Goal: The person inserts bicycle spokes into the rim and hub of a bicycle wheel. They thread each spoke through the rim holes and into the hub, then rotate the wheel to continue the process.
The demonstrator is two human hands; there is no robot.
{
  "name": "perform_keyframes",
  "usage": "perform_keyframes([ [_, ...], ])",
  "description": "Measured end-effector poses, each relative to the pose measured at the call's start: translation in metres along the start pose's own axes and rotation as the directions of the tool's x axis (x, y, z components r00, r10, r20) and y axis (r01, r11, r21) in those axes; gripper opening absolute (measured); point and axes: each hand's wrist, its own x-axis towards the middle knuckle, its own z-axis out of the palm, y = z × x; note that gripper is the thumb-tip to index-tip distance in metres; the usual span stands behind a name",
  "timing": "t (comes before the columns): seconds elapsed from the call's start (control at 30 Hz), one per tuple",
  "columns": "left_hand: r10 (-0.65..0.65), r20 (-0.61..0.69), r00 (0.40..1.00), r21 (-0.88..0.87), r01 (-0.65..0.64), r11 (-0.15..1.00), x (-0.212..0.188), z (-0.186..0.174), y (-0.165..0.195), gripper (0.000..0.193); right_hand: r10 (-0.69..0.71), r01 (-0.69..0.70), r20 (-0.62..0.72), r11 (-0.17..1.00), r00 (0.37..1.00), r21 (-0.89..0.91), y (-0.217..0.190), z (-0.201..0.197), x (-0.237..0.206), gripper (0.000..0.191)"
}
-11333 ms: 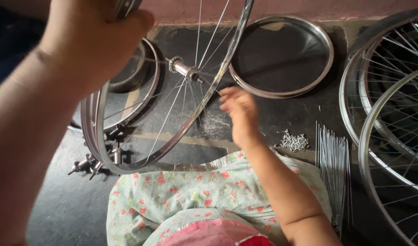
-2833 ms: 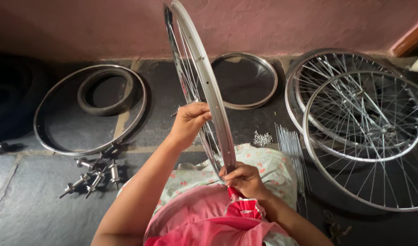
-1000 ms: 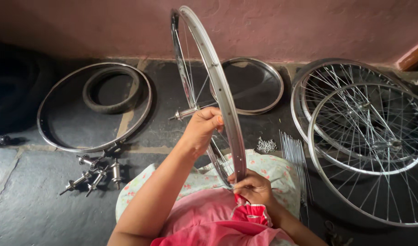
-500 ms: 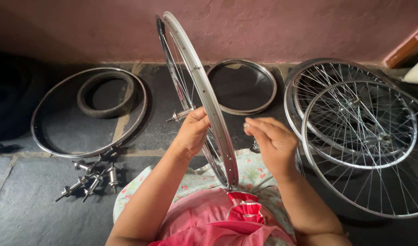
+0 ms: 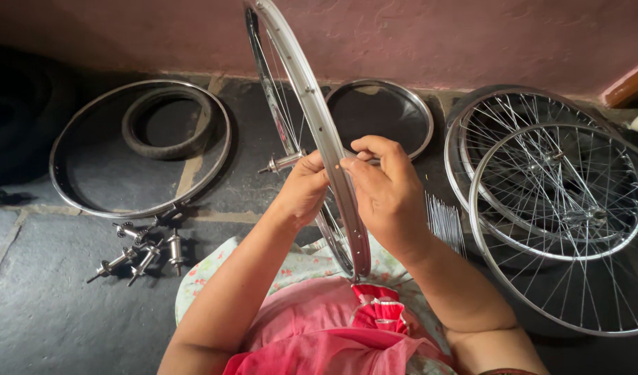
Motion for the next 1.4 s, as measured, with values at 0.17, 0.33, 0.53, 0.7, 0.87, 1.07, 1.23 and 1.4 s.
perform_keyframes([
  [0.17, 0.008, 0.003, 1.000, -0.018, -0.008, 1.000, -0.001, -0.001, 0.002, 0.029, -0.024, 0.024, 0.003, 0.999, 1.000, -0.035, -0.004, 0.003, 0.005, 0.024],
  [0.33, 0.017, 0.016, 1.000, -0.063, -0.016, 0.998, -0.001, -0.003, 0.000, 0.031, -0.054, 0.055, 0.019, 0.997, 0.998, -0.057, -0.005, 0.006, 0.003, 0.023],
  [0.53, 0.044, 0.008, 0.999, -0.067, -0.043, 0.997, 0.004, -0.010, -0.010, 0.018, -0.061, 0.055, -0.037, 0.987, 0.997, -0.151, 0.000, 0.011, -0.002, 0.023],
  [0.7, 0.040, -0.057, 0.998, 0.008, -0.040, 0.999, 0.016, -0.002, -0.023, 0.018, 0.085, -0.084, -0.054, 0.996, 0.995, 0.034, 0.016, 0.005, -0.002, 0.019],
  [0.87, 0.051, -0.055, 0.997, 0.012, -0.051, 0.999, 0.020, 0.005, -0.028, 0.017, -0.004, -0.003, -0.063, 0.994, 0.998, -0.113, 0.020, 0.001, -0.004, 0.021],
  [1.07, 0.041, -0.112, 0.993, -0.030, -0.045, 0.999, 0.021, 0.008, -0.028, 0.019, 0.011, -0.017, -0.093, 0.998, 0.996, -0.067, 0.020, 0.002, -0.002, 0.017],
  [1.23, 0.053, -0.109, 0.993, -0.037, -0.057, 0.998, 0.019, 0.007, -0.029, 0.019, -0.018, 0.010, -0.060, 0.992, 0.998, -0.123, 0.017, 0.002, -0.004, 0.019],
  [1.4, 0.074, -0.121, 0.990, -0.051, -0.081, 0.995, 0.019, 0.004, -0.033, 0.018, -0.078, 0.074, -0.015, 0.977, 0.997, -0.202, 0.018, 0.002, -0.004, 0.020],
])
